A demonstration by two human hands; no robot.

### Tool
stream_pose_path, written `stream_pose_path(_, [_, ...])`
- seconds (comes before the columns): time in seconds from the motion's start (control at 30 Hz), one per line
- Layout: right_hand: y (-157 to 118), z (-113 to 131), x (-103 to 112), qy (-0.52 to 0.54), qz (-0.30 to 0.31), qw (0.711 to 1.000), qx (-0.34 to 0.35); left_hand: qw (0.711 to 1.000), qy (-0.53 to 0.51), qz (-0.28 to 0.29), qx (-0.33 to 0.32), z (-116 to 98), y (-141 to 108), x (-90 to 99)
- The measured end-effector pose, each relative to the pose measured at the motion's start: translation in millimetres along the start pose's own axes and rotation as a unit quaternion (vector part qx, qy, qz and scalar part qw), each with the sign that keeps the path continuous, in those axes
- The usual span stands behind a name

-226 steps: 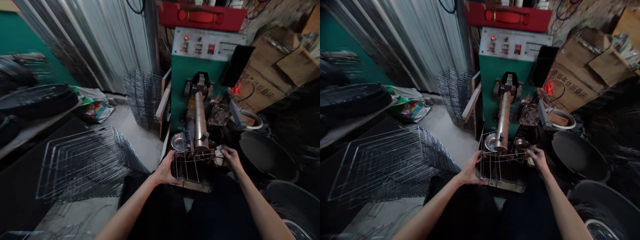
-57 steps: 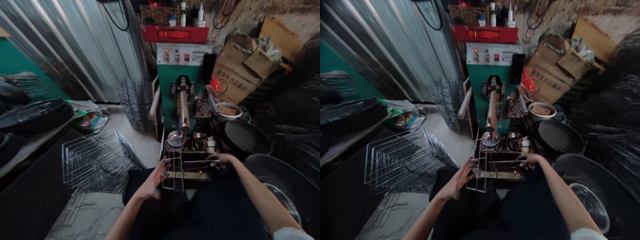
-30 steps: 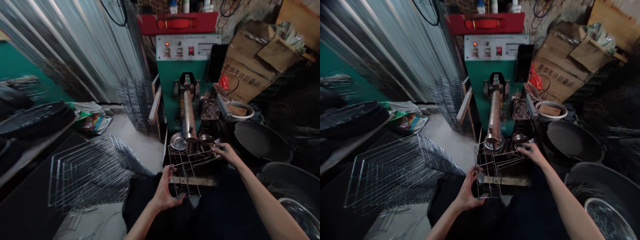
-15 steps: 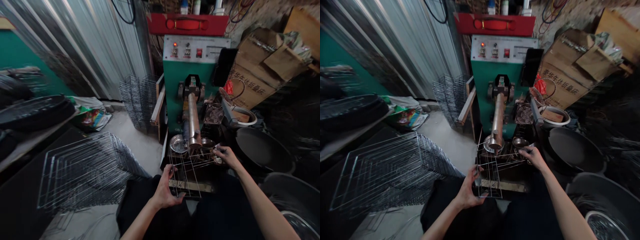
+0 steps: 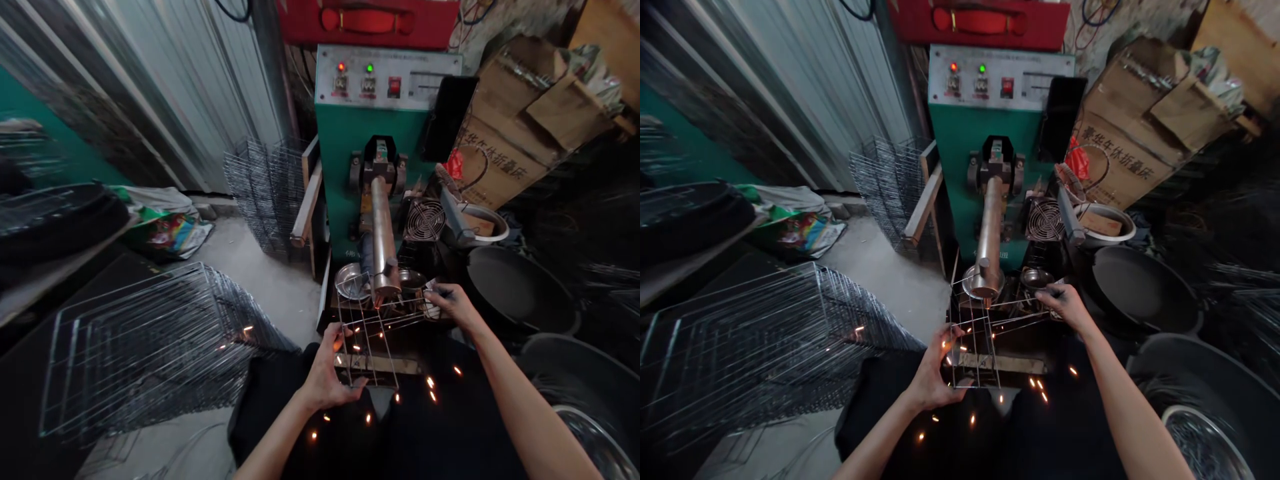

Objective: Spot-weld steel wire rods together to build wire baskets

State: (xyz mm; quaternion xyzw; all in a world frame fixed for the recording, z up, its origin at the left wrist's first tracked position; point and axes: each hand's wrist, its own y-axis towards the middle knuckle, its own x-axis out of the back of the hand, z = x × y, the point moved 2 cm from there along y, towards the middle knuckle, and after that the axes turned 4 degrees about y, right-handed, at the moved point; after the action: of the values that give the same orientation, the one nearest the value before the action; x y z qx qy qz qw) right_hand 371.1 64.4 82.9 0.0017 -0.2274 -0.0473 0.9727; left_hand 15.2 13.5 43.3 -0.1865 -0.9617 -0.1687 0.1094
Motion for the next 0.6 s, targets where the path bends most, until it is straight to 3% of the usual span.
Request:
stream_pose_path(0.07, [-3, 4, 0, 0.006, -0.014, 1.000, 0.002, 1.000, 0.011, 0.006, 0.003, 0, 1, 2.5])
stream_pose_path(0.13, [-12, 9, -1, 0.007, -0.069, 0.997, 0.025, 0.999, 0.021, 0.026, 0.007, 0, 4, 5.2])
stream_pose_path(0.2, [-25, 13, -4, 0.003, -0.129, 0.989, 0.073, 0.998, 0.025, 0.060, 0.010, -2, 7, 6.6])
stream_pose_path(0.27, [-38, 15, -12, -0.017, -0.138, 0.983, 0.122, 0.997, 0.025, 0.073, 0.008, -3, 10, 6.7])
stream_pose_path(0.4, [-50, 18, -28, -0.068, -0.123, 0.977, 0.163, 0.999, 0.039, 0.019, -0.007, -4, 7, 2.8])
stream_pose_path(0.6, [-38, 29, -37, -0.081, -0.131, 0.970, 0.188, 0.999, 0.039, -0.026, -0.008, -1, -2, -3.3])
